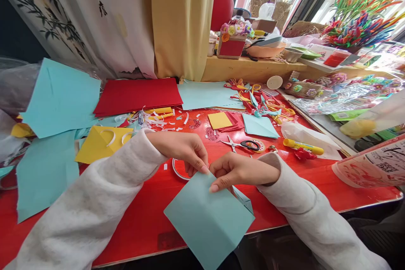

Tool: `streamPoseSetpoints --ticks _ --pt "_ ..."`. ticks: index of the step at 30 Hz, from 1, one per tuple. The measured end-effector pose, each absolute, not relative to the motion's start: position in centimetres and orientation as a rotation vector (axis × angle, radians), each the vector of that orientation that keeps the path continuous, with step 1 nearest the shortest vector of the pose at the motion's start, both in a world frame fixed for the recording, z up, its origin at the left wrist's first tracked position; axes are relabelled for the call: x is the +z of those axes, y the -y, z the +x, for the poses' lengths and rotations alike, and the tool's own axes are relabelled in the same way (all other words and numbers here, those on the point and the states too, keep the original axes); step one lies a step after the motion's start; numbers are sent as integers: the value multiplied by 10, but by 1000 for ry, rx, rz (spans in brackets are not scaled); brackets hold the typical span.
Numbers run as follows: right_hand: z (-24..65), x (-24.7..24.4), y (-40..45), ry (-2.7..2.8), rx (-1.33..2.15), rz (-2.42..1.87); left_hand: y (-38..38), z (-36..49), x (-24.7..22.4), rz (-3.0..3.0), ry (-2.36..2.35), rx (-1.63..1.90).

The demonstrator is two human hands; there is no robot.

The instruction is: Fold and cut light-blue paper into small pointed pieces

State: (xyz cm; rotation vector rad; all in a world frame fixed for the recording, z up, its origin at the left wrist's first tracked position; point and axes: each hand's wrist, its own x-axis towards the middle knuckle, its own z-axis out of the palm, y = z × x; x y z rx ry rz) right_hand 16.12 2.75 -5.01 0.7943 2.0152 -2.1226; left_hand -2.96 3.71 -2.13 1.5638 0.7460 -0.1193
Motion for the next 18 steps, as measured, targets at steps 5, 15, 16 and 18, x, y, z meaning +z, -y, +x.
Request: streamPoseSetpoints --ticks 5,15,16,18 --pt "162 -47 -30 -2027 -2104 824 -38 -30 -22 1584 -751 -99" --pt "165 -41 -35 -2033 -2029 830 -38 -24 -23 1628 -832 -81" --pt "165 -41 -35 -2044 -2008 813 -38 -24 -23 1619 -824 -97" --pt "165 -40 -35 -2063 -1975 782 -37 -22 -24 1609 -816 -129"
